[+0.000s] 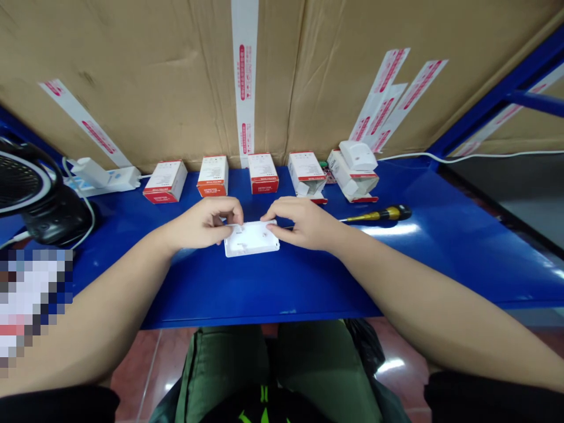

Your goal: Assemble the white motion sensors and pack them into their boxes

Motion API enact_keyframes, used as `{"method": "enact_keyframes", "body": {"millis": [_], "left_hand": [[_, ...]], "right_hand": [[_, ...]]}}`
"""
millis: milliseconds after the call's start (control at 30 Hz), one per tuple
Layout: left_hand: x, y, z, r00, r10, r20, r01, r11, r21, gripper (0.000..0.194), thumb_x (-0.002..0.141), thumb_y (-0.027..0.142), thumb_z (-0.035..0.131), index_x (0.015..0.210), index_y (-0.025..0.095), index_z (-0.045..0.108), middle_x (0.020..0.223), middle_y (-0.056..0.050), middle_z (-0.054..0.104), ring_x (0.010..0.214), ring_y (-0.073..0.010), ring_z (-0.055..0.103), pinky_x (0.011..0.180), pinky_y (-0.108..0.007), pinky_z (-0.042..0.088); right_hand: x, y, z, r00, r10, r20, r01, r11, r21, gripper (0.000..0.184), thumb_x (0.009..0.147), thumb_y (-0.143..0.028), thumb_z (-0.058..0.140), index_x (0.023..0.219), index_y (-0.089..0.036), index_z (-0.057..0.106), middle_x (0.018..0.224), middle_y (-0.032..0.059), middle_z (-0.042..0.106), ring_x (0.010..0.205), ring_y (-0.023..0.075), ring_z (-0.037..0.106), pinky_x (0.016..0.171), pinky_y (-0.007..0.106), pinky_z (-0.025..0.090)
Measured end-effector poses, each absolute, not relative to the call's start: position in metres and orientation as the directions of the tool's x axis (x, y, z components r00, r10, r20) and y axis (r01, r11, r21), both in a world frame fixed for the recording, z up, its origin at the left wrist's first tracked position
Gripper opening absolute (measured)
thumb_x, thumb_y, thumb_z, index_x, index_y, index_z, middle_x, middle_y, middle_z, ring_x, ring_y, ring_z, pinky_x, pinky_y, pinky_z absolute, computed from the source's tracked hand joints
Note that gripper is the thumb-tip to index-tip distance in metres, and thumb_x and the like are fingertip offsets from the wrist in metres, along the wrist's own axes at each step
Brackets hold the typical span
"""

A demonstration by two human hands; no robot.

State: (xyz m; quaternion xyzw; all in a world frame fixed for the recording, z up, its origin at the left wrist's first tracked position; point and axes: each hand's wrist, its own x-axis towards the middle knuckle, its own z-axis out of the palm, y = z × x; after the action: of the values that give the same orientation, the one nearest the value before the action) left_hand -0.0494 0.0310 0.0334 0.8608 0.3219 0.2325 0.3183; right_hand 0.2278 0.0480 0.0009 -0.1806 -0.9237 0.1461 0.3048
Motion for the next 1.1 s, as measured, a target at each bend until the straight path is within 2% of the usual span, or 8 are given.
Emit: {"method": "enact_keyframes", "body": {"millis": [67, 133, 233, 367, 467, 600, 767, 1100], "left_hand": [[-0.048, 0.031, 0.031, 0.715, 0.686, 0.136, 0.423, -0.579, 0.697, 0.008, 0.085, 0.018, 0.058, 0.085, 0.022, 0.065, 0.079, 0.0, 0.067, 0.066, -0.0132, 0.063, 0.058, -0.025, 0.049], [-0.046, 0.031, 0.029, 0.742, 0.65, 0.164, 0.433, -0.651, 0.623, 0.01, 0.087, 0.018, 0.057, 0.08, 0.022, 0.064, 0.076, 0.0, 0.067, 0.067, -0.0138, 0.061, 0.061, -0.027, 0.048], [-0.045, 0.031, 0.027, 0.757, 0.618, 0.212, 0.451, -0.729, 0.515, 0.014, 0.087, 0.017, 0.055, 0.076, 0.022, 0.061, 0.073, 0.0, 0.066, 0.068, -0.0147, 0.059, 0.064, -0.029, 0.046], [-0.048, 0.03, 0.03, 0.774, 0.609, 0.171, 0.476, -0.739, 0.477, 0.012, 0.085, 0.018, 0.056, 0.077, 0.02, 0.063, 0.079, -0.002, 0.066, 0.071, -0.0151, 0.059, 0.067, -0.03, 0.046], [-0.05, 0.028, 0.035, 0.793, 0.595, 0.131, 0.457, -0.723, 0.517, 0.007, 0.085, 0.023, 0.062, 0.086, 0.02, 0.068, 0.091, -0.003, 0.069, 0.081, -0.0168, 0.064, 0.076, -0.031, 0.049], [-0.049, 0.026, 0.037, 0.799, 0.6, 0.032, 0.488, -0.679, 0.548, 0.028, 0.076, 0.032, 0.084, 0.1, 0.021, 0.072, 0.1, -0.002, 0.069, 0.088, -0.0187, 0.065, 0.079, -0.03, 0.049], [-0.045, 0.026, 0.031, 0.8, 0.599, 0.038, 0.489, -0.688, 0.536, 0.035, 0.077, 0.031, 0.089, 0.106, 0.021, 0.073, 0.107, -0.003, 0.069, 0.093, -0.0188, 0.067, 0.082, -0.029, 0.05], [-0.039, 0.031, 0.02, 0.783, 0.583, 0.216, 0.447, -0.77, 0.455, 0.038, 0.091, 0.053, 0.081, 0.107, 0.019, 0.072, 0.102, -0.005, 0.073, 0.089, -0.0205, 0.069, 0.08, -0.031, 0.054]], "right_hand": [[0.229, 0.048, 0.002, -0.811, 0.415, 0.413, 0.254, 0.885, -0.39, 0.015, 0.102, -0.023, 0.06, 0.095, -0.021, 0.073, 0.09, 0.0061, 0.078, 0.087, 0.0212, 0.069, 0.082, 0.037, 0.055], [0.233, 0.05, 0.005, -0.843, 0.435, 0.318, 0.298, 0.868, -0.396, 0.015, 0.1, -0.023, 0.062, 0.091, -0.022, 0.073, 0.092, 0.0067, 0.077, 0.089, 0.0216, 0.069, 0.082, 0.036, 0.053], [0.246, 0.056, 0.016, -0.799, 0.562, 0.215, 0.458, 0.8, -0.388, 0.013, 0.092, -0.018, 0.063, 0.085, -0.022, 0.073, 0.09, 0.0054, 0.075, 0.08, 0.0193, 0.067, 0.075, 0.034, 0.05], [0.275, 0.075, 0.035, -0.506, 0.834, 0.219, 0.763, 0.552, -0.337, 0.013, 0.088, -0.023, 0.065, 0.082, -0.022, 0.077, 0.071, 0.0021, 0.067, 0.067, 0.0182, 0.06, 0.069, 0.036, 0.043], [0.291, 0.089, 0.041, -0.306, 0.939, 0.159, 0.893, 0.34, -0.294, 0.013, 0.083, -0.023, 0.069, 0.083, -0.022, 0.081, 0.07, 0.003, 0.065, 0.068, 0.0199, 0.06, 0.067, 0.037, 0.043], [0.293, 0.096, 0.032, -0.29, 0.937, 0.197, 0.922, 0.328, -0.205, 0.016, 0.082, -0.024, 0.073, 0.091, -0.024, 0.087, 0.092, 0.0081, 0.069, 0.087, 0.0251, 0.066, 0.075, 0.041, 0.05], [0.283, 0.096, 0.019, -0.295, 0.914, 0.279, 0.931, 0.341, -0.133, 0.014, 0.085, -0.02, 0.075, 0.092, -0.023, 0.087, 0.106, 0.0125, 0.068, 0.112, 0.0347, 0.066, 0.098, 0.052, 0.056], [0.282, 0.1, 0.017, -0.276, 0.931, 0.239, 0.936, 0.317, -0.154, 0.013, 0.085, -0.018, 0.074, 0.089, -0.022, 0.086, 0.107, 0.0135, 0.068, 0.106, 0.0331, 0.069, 0.103, 0.054, 0.058]]}}
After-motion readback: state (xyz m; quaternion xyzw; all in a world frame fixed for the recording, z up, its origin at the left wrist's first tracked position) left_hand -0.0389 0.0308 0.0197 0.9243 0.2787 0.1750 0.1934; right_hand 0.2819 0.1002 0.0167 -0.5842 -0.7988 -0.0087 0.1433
